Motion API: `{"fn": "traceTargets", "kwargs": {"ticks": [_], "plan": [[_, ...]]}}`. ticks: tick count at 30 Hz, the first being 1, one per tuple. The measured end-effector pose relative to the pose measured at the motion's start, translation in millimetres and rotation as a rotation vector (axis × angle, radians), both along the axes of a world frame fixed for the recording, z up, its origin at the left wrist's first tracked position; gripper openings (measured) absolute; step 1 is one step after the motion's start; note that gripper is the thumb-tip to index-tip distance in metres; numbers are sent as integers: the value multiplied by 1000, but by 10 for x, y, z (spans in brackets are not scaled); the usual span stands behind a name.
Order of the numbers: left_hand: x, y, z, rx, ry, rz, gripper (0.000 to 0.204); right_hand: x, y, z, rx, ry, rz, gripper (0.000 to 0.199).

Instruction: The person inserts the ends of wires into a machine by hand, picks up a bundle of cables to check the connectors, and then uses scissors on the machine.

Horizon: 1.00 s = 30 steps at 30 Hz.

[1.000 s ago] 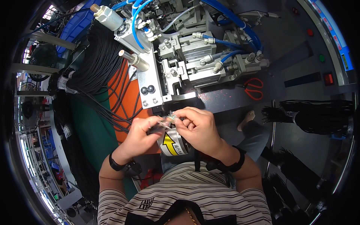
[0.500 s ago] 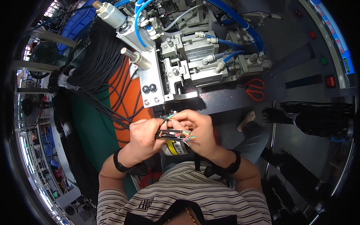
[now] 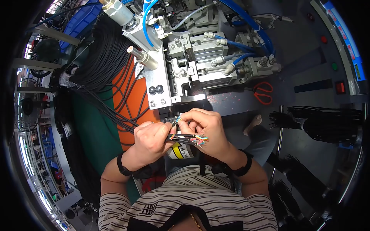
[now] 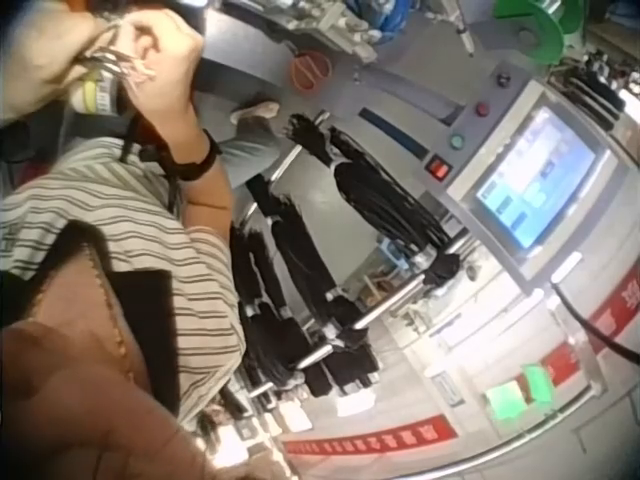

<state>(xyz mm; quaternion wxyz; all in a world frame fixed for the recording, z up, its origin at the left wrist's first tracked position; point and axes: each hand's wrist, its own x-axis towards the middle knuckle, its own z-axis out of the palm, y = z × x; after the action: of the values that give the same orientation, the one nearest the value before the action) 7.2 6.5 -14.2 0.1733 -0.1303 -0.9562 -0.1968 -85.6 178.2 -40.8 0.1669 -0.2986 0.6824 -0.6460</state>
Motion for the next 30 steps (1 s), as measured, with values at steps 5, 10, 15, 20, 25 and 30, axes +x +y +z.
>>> {"fn": "traceTargets", "kwargs": {"ticks": [5,10,15,20,25,30], "plan": [[5,4,-16,17,-6,-10,23,1,6,-41,-16,-60,-7,6],[0,-9,-8,18,-31,-17,22,16,-28,-10,-8,254,-56,6],[-5,-19,60,21,-63,13,29,-35,-11,-26,65,518,-73,6],[1,-88,63,3,-52,-26,45,-48,20,-32,140,343,-37,7],[-22,-98,62,-46,-80,-119,48,-58,19,-102,116,285,-58,8],[-35,-51,155,-174,-127,-137,52,-38,4,-110,110,340,-97,9]]}}
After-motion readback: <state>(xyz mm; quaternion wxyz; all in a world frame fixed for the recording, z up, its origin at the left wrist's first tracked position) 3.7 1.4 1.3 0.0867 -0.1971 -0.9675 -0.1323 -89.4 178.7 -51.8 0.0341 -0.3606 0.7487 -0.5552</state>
